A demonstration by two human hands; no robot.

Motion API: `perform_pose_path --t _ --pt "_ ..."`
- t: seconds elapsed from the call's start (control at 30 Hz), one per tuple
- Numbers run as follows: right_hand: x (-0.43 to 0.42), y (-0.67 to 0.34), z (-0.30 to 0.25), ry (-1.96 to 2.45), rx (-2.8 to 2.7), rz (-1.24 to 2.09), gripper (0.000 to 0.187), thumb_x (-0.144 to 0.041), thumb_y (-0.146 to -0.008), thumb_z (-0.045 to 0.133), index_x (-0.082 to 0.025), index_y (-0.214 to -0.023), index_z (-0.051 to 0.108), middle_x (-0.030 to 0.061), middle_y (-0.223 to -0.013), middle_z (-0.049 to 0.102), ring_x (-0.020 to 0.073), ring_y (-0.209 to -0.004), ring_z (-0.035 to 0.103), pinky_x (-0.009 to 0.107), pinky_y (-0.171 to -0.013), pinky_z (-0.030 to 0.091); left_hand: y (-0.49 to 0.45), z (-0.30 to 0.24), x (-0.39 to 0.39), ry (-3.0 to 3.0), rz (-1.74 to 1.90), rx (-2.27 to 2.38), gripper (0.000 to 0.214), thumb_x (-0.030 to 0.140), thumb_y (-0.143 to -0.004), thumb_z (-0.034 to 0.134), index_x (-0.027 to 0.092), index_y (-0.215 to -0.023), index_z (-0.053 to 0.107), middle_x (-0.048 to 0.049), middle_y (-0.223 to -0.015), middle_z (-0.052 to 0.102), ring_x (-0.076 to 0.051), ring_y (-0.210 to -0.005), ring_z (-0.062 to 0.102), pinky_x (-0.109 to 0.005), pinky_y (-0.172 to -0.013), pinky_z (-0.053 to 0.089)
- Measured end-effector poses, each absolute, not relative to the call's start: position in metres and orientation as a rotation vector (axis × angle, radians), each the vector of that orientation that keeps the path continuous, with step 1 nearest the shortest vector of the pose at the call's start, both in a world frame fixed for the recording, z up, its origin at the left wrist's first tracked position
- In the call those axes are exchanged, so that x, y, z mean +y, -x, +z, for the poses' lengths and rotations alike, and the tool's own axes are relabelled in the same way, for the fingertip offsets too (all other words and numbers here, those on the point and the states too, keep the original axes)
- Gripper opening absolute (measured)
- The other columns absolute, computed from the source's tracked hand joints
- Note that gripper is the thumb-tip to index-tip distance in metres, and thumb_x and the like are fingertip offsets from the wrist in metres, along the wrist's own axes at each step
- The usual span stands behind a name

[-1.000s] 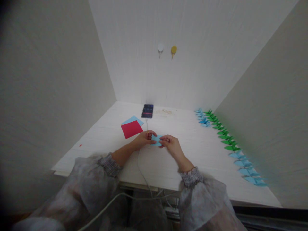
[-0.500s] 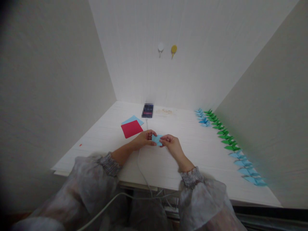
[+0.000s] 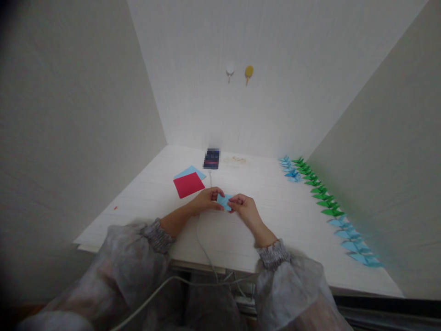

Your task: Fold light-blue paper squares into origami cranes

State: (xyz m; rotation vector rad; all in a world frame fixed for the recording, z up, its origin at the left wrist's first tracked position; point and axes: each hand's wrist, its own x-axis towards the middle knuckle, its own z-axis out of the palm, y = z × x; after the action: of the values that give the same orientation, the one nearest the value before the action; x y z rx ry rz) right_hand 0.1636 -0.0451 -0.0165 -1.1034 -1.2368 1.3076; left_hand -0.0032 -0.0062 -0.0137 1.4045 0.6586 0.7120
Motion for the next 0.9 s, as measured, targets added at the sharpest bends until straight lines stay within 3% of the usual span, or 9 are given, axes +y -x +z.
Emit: perform_pose_path --t 0.27,0.5,0.73,0.9 --pt "-0.042 -0.163 -0.022 1.138 -1.269 1.302 0.019 -0.023 -0.056 0.064 -0.015 -0.069 0.051 -0.004 -0.049 0.055 0.0086 -0.04 0.051 0.021 -0.041 0.041 0.002 -0.013 -0.007 -1.42 0.731 0.684 0.042 0.018 -0.045 0.068 0.013 -0.081 0.047 0.0013 -0.07 0.055 -0.008 -0.063 0.052 -0.023 -0.06 0.04" --pt "-0.044 -0.158 -0.018 1.125 -1.273 1.27 0.022 -0.031 -0.061 0.059 -0.018 -0.061 0.041 -0.0066 -0.041 0.048 0.0088 -0.036 0.048 0.021 -0.037 0.038 0.0 -0.016 -0.007 -1.448 0.732 0.676 0.041 0.018 -0.045 0.068 0.014 -0.081 0.047 0.0015 -0.068 0.055 -0.009 -0.062 0.053 -0.023 -0.059 0.04" --pt "-0.046 -0.157 -0.015 1.139 -1.275 1.216 0.03 -0.03 -0.06 0.059 -0.021 -0.08 0.039 -0.011 -0.042 0.045 0.0073 -0.033 0.044 0.018 -0.034 0.034 -0.001 -0.014 -0.009 -1.406 0.717 0.609 0.046 0.016 -0.047 0.068 0.014 -0.086 0.043 0.0003 -0.07 0.055 -0.01 -0.062 0.054 -0.022 -0.057 0.04" --pt "-0.048 -0.157 -0.01 1.139 -1.274 1.164 0.028 -0.029 -0.061 0.058 -0.02 -0.081 0.041 -0.0109 -0.04 0.042 0.0061 -0.033 0.04 0.017 -0.035 0.032 0.001 -0.013 -0.009 -1.267 0.689 0.618 0.058 0.015 -0.05 0.067 0.017 -0.097 0.034 0.0013 -0.069 0.056 -0.009 -0.058 0.055 -0.022 -0.057 0.04"
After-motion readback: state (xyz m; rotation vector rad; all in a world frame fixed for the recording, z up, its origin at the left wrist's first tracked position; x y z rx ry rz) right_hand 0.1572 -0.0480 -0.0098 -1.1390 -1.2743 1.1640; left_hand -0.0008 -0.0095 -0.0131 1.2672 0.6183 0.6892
